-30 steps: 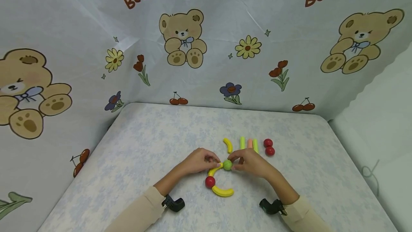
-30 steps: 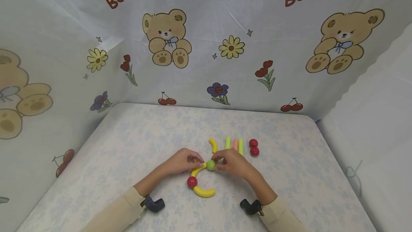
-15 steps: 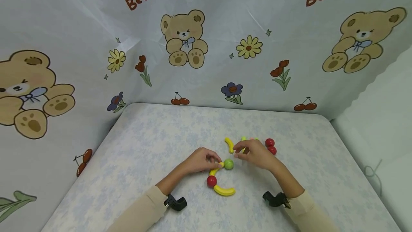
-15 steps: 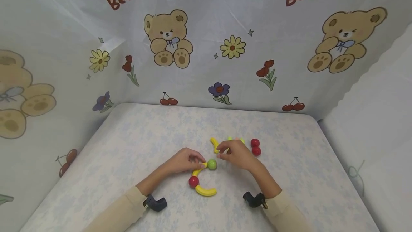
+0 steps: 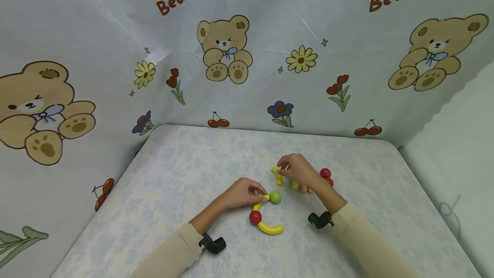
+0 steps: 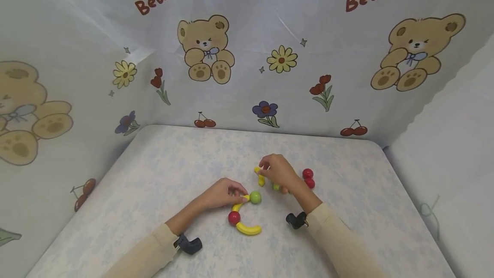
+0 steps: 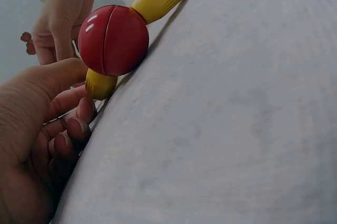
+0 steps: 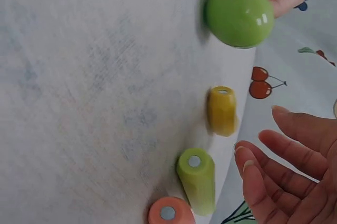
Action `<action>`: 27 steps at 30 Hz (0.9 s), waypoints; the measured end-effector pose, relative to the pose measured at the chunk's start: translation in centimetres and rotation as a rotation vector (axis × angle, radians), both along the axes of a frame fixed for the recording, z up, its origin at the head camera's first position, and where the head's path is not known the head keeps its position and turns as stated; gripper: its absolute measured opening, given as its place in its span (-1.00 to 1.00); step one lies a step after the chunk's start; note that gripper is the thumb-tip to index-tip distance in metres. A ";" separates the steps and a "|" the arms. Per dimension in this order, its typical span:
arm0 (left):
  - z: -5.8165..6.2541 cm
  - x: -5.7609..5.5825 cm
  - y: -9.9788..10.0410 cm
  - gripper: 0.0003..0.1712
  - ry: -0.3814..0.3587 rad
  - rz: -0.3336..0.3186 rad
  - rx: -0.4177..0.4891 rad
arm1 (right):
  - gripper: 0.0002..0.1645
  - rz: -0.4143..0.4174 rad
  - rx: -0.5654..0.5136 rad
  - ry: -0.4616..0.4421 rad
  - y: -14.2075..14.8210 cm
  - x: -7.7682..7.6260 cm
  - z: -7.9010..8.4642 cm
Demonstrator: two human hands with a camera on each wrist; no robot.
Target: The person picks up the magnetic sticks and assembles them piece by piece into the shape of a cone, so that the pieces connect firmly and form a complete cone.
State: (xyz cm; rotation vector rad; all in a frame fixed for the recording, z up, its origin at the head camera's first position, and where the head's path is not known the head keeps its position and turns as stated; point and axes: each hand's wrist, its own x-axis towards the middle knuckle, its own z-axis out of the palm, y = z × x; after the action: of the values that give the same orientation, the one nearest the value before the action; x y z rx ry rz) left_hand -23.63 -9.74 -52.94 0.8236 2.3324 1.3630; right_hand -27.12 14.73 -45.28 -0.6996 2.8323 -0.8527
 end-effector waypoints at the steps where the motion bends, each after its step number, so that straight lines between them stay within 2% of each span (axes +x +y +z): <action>1: 0.0 0.0 0.0 -0.85 -0.011 0.006 0.006 | -0.76 -0.010 0.015 -0.004 -0.2 -0.3 -0.1; 5: 0.1 -0.1 -0.1 -0.83 -0.050 0.036 0.028 | -0.76 -0.038 0.062 -0.038 -0.9 -1.1 -0.5; 12: 0.0 -0.2 -0.2 -0.82 -0.060 0.065 0.040 | -0.74 -0.074 0.111 -0.096 -1.7 -2.2 -1.1; 21: 0.3 0.0 -0.1 -0.83 -0.061 0.066 0.045 | -0.78 -0.124 0.133 -0.107 -2.4 -2.4 -1.5; 27: 0.3 0.0 -0.3 -0.83 -0.059 0.063 0.043 | -0.80 -0.123 0.144 -0.093 -2.5 -1.8 -1.1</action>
State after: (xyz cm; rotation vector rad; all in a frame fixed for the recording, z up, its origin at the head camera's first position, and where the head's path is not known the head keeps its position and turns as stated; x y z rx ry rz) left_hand -23.64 -10.01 -52.66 0.7175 2.3103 1.4476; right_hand -28.94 12.20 -46.39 -0.4598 2.8411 -0.6688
